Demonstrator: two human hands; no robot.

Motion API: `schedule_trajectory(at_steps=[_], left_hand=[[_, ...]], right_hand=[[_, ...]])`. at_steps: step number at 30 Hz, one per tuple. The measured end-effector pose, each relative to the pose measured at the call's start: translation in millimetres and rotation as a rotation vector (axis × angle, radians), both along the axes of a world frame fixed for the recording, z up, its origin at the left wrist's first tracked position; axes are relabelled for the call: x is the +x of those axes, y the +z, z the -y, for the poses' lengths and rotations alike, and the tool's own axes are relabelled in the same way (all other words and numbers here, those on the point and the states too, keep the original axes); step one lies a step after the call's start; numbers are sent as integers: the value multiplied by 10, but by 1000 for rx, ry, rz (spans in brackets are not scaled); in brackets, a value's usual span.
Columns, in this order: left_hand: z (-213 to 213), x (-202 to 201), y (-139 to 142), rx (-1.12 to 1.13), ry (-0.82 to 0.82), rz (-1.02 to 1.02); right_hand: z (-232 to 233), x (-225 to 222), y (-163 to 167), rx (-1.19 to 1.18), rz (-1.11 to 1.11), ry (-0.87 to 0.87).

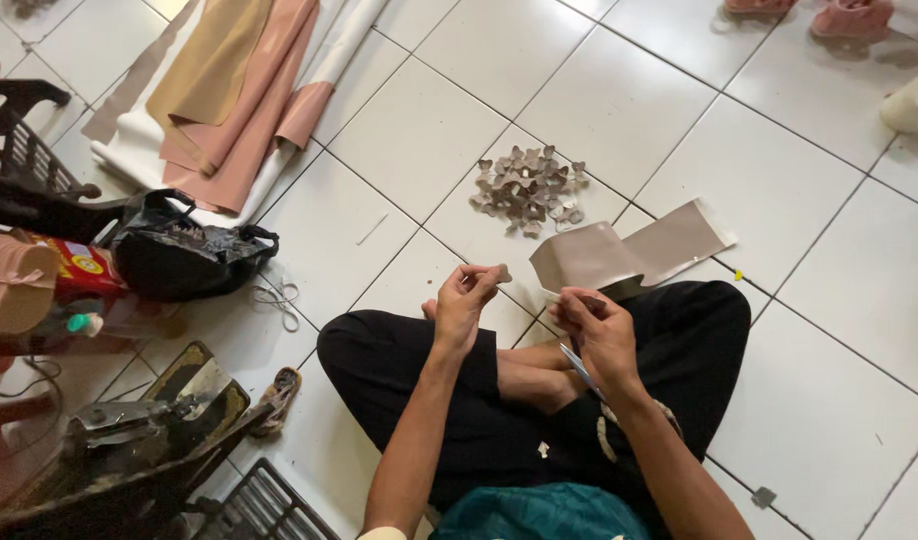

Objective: The person sits cross-legged on the floor and cuts small bow-tie-shaped pieces from a strip of leather-like material using scissors, placing each finished piece onto a growing pile of cut pieces on the floor. They occasionally reposition the strip and pick up pieces from the pile.

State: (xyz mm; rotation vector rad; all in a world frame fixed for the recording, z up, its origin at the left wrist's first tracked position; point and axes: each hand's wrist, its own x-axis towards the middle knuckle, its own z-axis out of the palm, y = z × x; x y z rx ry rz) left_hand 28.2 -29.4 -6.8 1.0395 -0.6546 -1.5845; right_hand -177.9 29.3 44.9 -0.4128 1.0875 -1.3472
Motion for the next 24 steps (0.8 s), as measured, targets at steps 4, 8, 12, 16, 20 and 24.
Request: schedule_trajectory(at_steps=[4,8,12,16,20,24], left_hand=[[-164,-118,29,-12,36,56],[-291,-156,87,44,-14,49],[-366,-218,241,4,-25,-18],[-455,-302,491,-30,-23,-12],[-525,-332,720,-125,-33,97],[-584,-311,856,-126,-94,119]], right_hand=[[-28,-17,140,-60,-13,20],[-48,-44,195,-78,-47,17],[-56,-38,125,-100,-150,23],[-80,-26,58,-101,-210,26],[-69,-38,83,-120,-318,88],[-67,-38,164,-101,-395,196]])
